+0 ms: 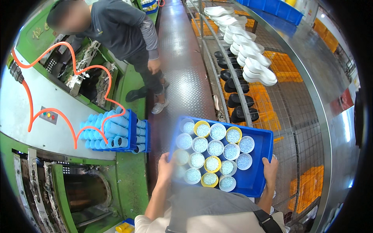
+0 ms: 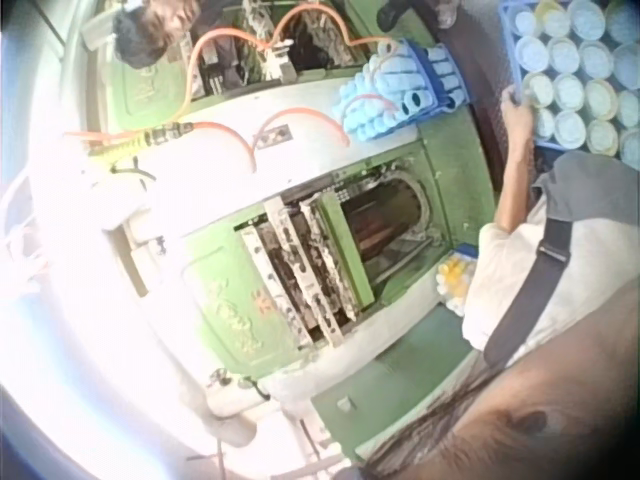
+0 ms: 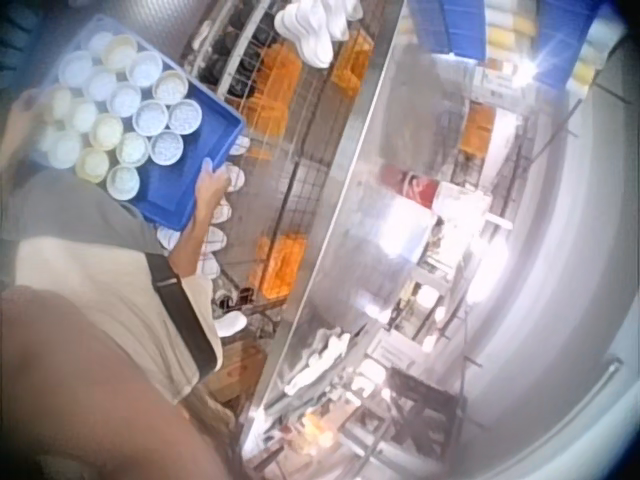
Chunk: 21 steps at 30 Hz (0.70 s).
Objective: The person sorts small yellow and white cups filled with granular material into a blue tray, then carries the tray to a conveyor area. They place the tray on the conveyor and later pick up a white shoe sole, inspect it, and place it into the same tray.
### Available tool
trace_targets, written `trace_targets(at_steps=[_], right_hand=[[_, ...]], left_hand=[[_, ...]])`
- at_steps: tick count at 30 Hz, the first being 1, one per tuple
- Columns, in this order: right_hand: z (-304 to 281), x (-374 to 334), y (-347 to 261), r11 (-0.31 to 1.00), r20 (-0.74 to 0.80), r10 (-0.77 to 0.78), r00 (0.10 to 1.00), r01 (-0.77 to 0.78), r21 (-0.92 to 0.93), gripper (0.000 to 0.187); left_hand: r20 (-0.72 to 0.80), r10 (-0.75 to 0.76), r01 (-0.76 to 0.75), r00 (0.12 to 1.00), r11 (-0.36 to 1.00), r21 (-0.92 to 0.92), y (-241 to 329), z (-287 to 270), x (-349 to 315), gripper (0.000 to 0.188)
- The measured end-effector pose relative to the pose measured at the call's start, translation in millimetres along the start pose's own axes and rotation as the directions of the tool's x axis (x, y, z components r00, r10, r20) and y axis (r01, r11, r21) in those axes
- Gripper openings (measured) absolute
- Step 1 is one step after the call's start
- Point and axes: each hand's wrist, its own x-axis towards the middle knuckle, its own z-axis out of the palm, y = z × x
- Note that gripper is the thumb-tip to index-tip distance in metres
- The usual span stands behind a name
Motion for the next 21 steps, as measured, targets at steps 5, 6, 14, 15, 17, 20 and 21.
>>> trace_targets(at_steps=[5,6,14,15,17,20,21], right_hand=[[-9.7,6.3,20.1,0.987,-0.099,-0.080,0.992,0.093,0.128,0.021],[-13.1,7.9,26.7,0.979,-0.074,-0.069,0.995,0.082,0.189,0.022],[-36.8,16.2,92.1,0.983,-0.201,0.126,0.971,-0.095,0.156,0.027],[-48.0,15.0,98.0,0.978,-0.218,0.149,0.965,-0.112,0.173,0.026],[-74.7,8.8,114.8,0.961,-0.307,0.207,0.929,-0.135,0.240,0.024],[-98.0,5.4,151.6,0.956,-0.304,0.191,0.933,-0.107,0.272,0.023],[-105.0,7.8,164.2,0.968,-0.318,0.206,0.926,-0.146,0.203,0.025]], left_hand=[[-0.017,0.034,-0.034,0.999,0.999,-0.009,7.2,18.5,-3.3,0.027],[0.018,0.028,-0.028,0.999,1.000,-0.012,10.9,24.3,-3.3,0.026],[0.228,0.080,-0.063,0.970,0.995,-0.080,43.3,105.3,26.1,0.031],[0.272,0.098,-0.073,0.957,0.992,-0.103,48.8,123.2,24.5,0.032],[0.350,0.089,-0.065,0.932,0.995,-0.079,61.5,154.8,16.2,0.028],[0.427,0.063,-0.055,0.902,0.998,-0.031,73.4,199.1,13.9,0.031],[0.452,0.059,-0.073,0.890,0.997,0.014,78.7,213.2,14.1,0.034]])
